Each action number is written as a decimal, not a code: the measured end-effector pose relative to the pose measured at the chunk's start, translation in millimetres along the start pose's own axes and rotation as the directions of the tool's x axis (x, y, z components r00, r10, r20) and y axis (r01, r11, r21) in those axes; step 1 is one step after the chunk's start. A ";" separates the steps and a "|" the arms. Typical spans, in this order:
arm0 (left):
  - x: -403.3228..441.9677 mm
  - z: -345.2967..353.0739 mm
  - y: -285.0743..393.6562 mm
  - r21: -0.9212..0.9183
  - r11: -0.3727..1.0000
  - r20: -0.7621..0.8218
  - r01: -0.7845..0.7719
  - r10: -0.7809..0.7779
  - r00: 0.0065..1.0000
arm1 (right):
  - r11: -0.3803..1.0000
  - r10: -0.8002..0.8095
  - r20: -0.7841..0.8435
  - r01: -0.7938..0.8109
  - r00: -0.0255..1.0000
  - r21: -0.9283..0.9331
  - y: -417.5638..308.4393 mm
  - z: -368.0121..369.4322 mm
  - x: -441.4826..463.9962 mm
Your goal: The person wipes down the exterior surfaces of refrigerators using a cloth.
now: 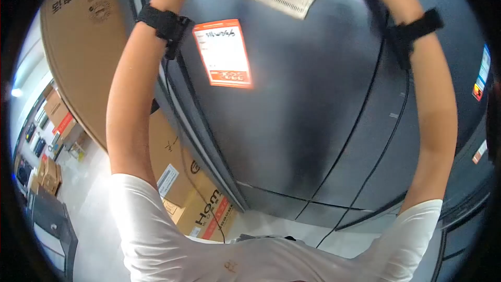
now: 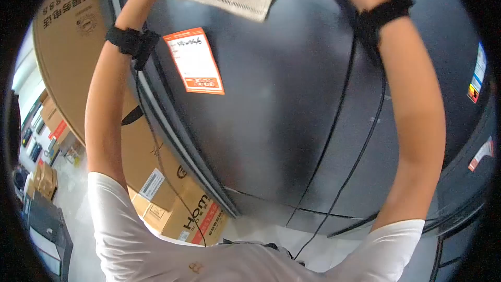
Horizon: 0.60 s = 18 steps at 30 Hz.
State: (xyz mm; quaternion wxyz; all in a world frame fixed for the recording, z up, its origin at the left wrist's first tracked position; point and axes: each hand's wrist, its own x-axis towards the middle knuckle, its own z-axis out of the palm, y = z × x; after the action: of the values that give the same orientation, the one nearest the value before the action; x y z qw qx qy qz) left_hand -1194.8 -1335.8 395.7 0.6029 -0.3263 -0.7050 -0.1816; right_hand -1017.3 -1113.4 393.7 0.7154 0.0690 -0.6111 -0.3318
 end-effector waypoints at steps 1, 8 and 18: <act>0.5 4.4 29.1 0.008 1.000 0.001 0.029 -0.029 1.000 | 0.997 0.066 -0.059 -0.068 0.996 -0.033 -2.6 -6.5 -20.1; -51.8 -8.8 141.1 -0.024 0.993 0.119 -0.117 0.119 0.986 | 0.997 -0.070 0.337 0.070 0.939 0.012 34.9 -115.2 -112.4; -37.2 28.1 214.7 0.194 0.940 -0.076 -0.280 0.299 0.951 | 0.961 -0.113 0.108 0.081 0.988 0.263 80.2 -95.6 -104.6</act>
State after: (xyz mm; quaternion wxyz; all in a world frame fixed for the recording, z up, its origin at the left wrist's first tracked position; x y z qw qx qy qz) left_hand -1067.3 -1171.7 324.4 0.6862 -0.3603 -0.6304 -0.0428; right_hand -901.6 -1022.5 324.1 0.6444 0.1711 -0.6874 -0.2879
